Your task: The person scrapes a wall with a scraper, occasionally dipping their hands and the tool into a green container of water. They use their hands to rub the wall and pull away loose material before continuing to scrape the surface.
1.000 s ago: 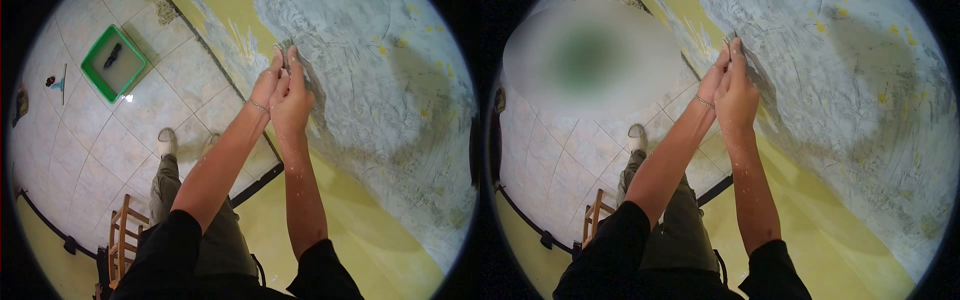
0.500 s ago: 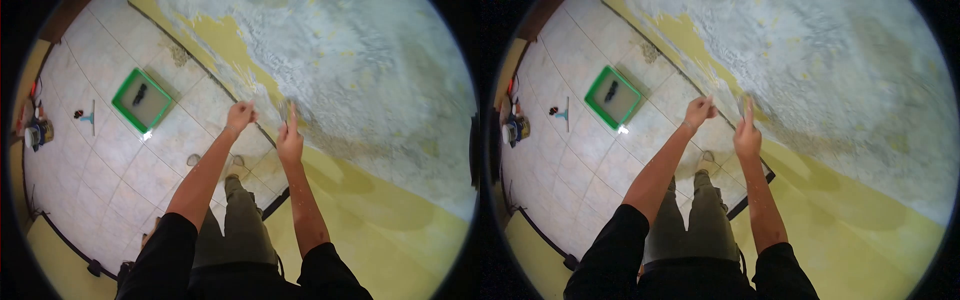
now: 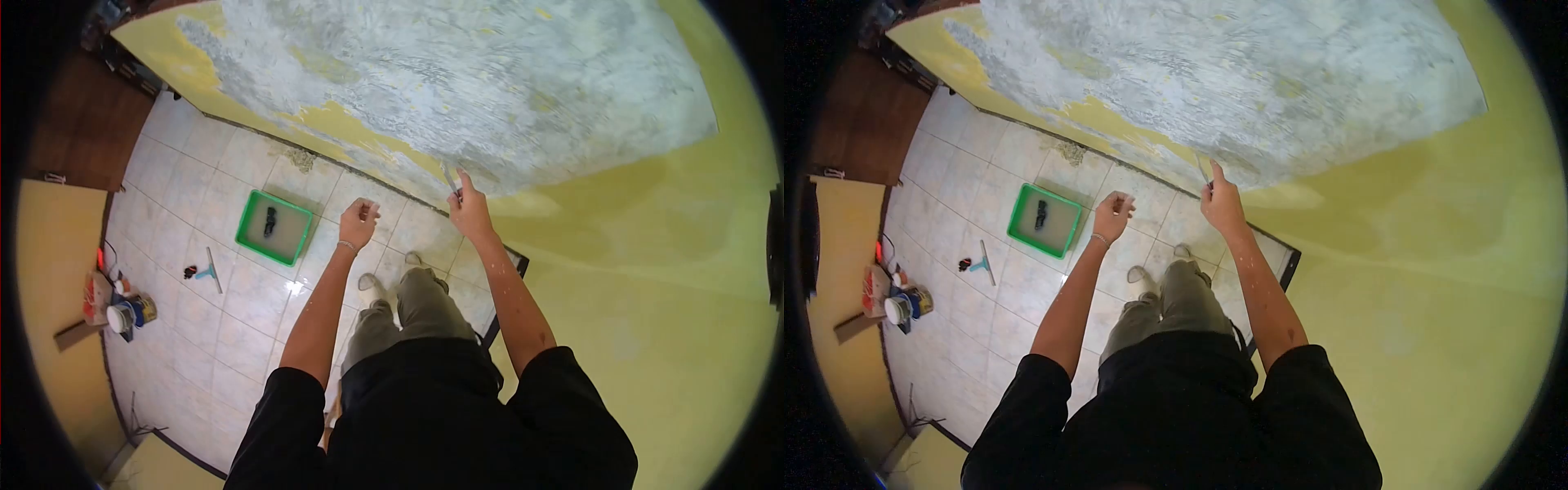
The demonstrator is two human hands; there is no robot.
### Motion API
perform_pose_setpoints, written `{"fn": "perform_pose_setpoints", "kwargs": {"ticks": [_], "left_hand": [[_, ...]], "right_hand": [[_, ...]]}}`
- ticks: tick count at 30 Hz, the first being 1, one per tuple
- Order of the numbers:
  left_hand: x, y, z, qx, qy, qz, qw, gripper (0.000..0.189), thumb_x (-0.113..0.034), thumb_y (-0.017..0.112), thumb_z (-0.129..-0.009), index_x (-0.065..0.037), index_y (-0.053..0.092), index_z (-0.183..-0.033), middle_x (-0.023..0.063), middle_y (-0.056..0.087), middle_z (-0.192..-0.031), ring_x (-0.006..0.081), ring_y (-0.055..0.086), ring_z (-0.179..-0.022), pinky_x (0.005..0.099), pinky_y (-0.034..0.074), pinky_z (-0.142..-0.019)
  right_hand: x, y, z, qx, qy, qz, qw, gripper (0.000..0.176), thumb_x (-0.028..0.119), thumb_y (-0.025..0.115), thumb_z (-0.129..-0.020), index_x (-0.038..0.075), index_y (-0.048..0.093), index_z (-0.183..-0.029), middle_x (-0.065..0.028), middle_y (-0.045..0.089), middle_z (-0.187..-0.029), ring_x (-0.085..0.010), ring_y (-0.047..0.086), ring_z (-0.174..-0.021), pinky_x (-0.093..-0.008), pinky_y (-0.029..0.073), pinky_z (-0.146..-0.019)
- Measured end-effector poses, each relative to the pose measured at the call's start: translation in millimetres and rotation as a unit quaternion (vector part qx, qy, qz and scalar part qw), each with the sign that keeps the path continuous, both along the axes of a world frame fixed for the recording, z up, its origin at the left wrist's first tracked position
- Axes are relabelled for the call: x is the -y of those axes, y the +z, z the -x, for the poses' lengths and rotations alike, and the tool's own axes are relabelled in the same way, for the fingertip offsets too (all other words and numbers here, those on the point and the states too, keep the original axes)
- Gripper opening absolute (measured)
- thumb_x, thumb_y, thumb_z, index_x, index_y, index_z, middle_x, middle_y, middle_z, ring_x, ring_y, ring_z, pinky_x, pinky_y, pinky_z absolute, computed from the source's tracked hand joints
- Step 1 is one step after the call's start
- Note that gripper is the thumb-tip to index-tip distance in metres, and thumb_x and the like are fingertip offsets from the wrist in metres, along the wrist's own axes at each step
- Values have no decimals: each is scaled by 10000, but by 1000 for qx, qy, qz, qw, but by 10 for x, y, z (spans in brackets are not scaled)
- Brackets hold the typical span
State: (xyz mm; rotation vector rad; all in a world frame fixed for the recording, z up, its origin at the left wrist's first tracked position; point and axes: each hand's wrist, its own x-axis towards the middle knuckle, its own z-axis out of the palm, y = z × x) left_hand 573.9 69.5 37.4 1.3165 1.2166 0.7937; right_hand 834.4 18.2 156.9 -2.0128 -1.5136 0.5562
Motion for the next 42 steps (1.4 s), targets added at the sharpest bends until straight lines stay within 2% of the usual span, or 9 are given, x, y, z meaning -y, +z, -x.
{"fn": "perform_pose_setpoints", "kwargs": {"ticks": [7,9,17,22,32,34,35,36,42], "left_hand": [[-134,725,-603,63,-105,220,968,427,-478,672,-948,-66,688,-1060,51,723,-1047,152,668,-982,296,541,-780],[-198,778,-773,118,-85,269,952,486,-468,776,-865,-46,668,-1080,48,713,-1080,154,664,-1010,310,536,-796],[-258,483,-977,127,-9,310,942,311,-229,754,-900,-82,615,-1136,39,682,-1018,153,643,-921,342,499,-816],[-327,286,-1071,214,53,332,917,197,-139,765,-878,-51,640,-1003,44,683,-968,145,632,-860,295,497,-754],[-1006,59,-1154,284,94,368,880,225,-185,806,-856,-7,702,-948,54,720,-868,138,675,-756,262,492,-598],[-1320,-118,-1015,44,79,343,935,273,-324,754,-903,-56,740,-953,39,732,-855,144,691,-785,271,530,-640],[-1439,-293,-968,-123,-29,272,954,300,-419,726,-897,-123,770,-922,48,751,-872,195,717,-821,341,570,-720],[-1521,-516,-866,-331,-134,-4,934,298,-414,742,-864,-121,775,-907,95,762,-949,255,726,-890,403,575,-802],[-1874,-550,-477,-464,-151,-90,868,347,-453,733,-847,-122,760,-948,121,746,-1039,280,705,-1003,438,547,-897]], "right_hand": [[-149,43,254,5,37,16,999,657,34,670,-825,4,431,-1436,-229,708,-925,-425,681,-833,-498,550,-746],[-222,-14,254,-30,26,14,999,670,47,715,-803,7,455,-1419,-216,710,-904,-393,693,-811,-458,548,-723],[-331,-180,87,-170,54,15,984,713,50,784,-713,-26,487,-1357,-225,714,-930,-356,719,-853,-402,561,-747],[-428,-302,89,-156,70,-16,985,689,41,786,-725,-15,487,-1343,-201,729,-915,-308,726,-806,-372,567,-747],[-378,-103,-46,-107,23,11,994,628,47,708,-751,44,508,-1346,-239,716,-920,-402,707,-852,-441,561,-761],[-194,-38,-172,-46,0,27,999,561,45,697,-759,43,547,-1299,-241,715,-926,-403,704,-865,-438,558,-766],[-95,9,-223,-44,-13,33,998,561,45,697,-759,43,547,-1299,-241,715,-926,-403,704,-865,-438,558,-766],[-23,69,-271,-51,-10,34,998,537,28,680,-758,48,551,-1279,-233,714,-921,-419,693,-857,-451,552,-768],[623,-16,-512,-62,-106,62,990,335,117,726,-843,9,640,-1148,-168,749,-926,-280,736,-864,-371,561,-769]]}}
